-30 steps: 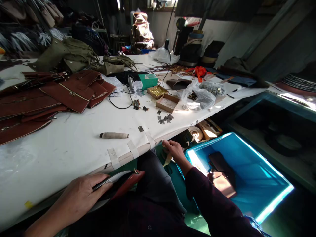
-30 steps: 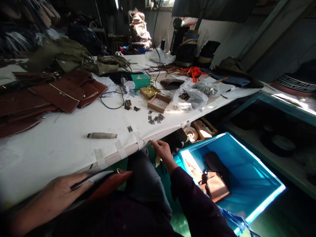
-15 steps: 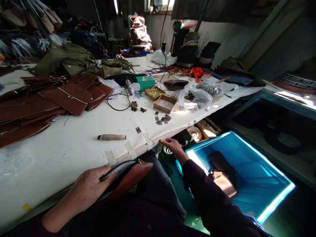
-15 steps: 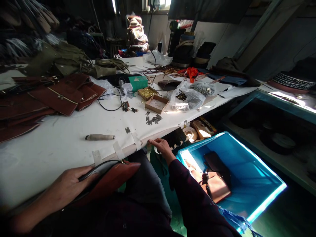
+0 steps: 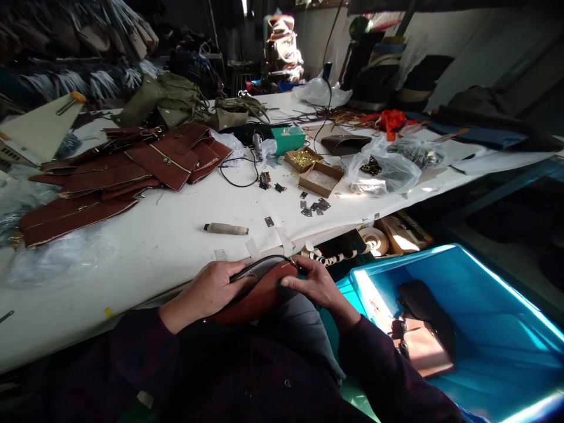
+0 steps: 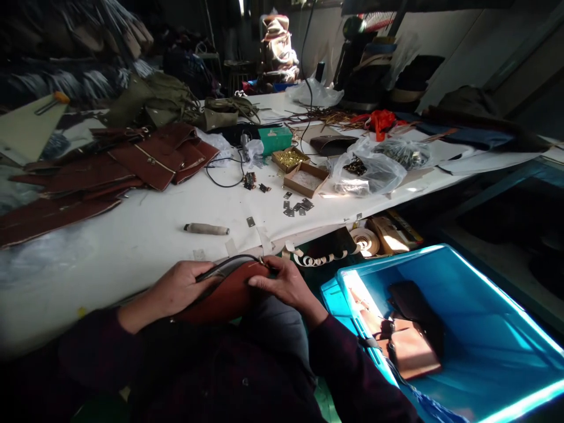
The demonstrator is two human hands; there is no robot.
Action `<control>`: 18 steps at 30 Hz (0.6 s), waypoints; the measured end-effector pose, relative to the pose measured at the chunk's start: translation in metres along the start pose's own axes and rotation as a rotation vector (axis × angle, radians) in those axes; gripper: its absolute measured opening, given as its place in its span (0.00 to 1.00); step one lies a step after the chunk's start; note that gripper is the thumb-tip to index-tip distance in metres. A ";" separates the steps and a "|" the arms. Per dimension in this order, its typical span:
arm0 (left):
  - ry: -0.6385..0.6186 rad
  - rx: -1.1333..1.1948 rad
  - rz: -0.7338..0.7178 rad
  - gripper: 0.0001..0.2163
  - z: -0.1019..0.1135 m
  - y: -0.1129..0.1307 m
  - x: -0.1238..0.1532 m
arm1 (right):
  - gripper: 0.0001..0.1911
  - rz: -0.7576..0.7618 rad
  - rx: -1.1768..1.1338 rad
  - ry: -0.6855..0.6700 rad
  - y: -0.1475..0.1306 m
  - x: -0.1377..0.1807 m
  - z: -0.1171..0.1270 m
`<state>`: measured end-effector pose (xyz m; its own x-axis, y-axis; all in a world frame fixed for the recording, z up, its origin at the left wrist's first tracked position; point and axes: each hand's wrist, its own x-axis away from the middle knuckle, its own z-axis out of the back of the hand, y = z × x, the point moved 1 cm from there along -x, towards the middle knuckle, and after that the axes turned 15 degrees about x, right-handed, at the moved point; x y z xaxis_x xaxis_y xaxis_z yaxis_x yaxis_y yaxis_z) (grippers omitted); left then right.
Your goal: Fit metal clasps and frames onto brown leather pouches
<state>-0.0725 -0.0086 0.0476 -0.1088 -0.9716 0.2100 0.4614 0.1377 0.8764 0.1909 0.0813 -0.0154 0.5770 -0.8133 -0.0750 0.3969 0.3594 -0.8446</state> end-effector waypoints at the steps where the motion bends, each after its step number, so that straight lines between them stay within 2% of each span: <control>1: -0.023 0.041 0.000 0.17 0.000 0.002 0.000 | 0.27 -0.026 -0.018 -0.021 -0.004 -0.002 -0.002; 4: -0.097 0.159 -0.020 0.15 0.003 0.007 0.003 | 0.31 -0.085 -0.086 -0.018 -0.009 -0.004 -0.002; 8: -0.178 0.255 -0.054 0.17 0.006 0.009 0.006 | 0.29 -0.091 -0.119 -0.039 -0.014 0.000 0.006; 14: -0.162 0.168 -0.114 0.16 -0.004 0.013 -0.001 | 0.28 -0.167 -0.013 0.027 -0.027 0.018 0.025; 17: -0.151 0.145 -0.188 0.20 -0.014 0.013 -0.013 | 0.25 -0.272 0.069 0.118 -0.016 0.042 0.041; 18: -0.130 0.170 -0.189 0.24 -0.015 0.012 -0.018 | 0.24 -0.325 0.096 0.187 -0.010 0.052 0.048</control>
<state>-0.0522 0.0073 0.0477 -0.2954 -0.9520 0.0801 0.2690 -0.0024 0.9631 0.2517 0.0573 0.0144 0.2733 -0.9581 0.0857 0.6081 0.1030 -0.7871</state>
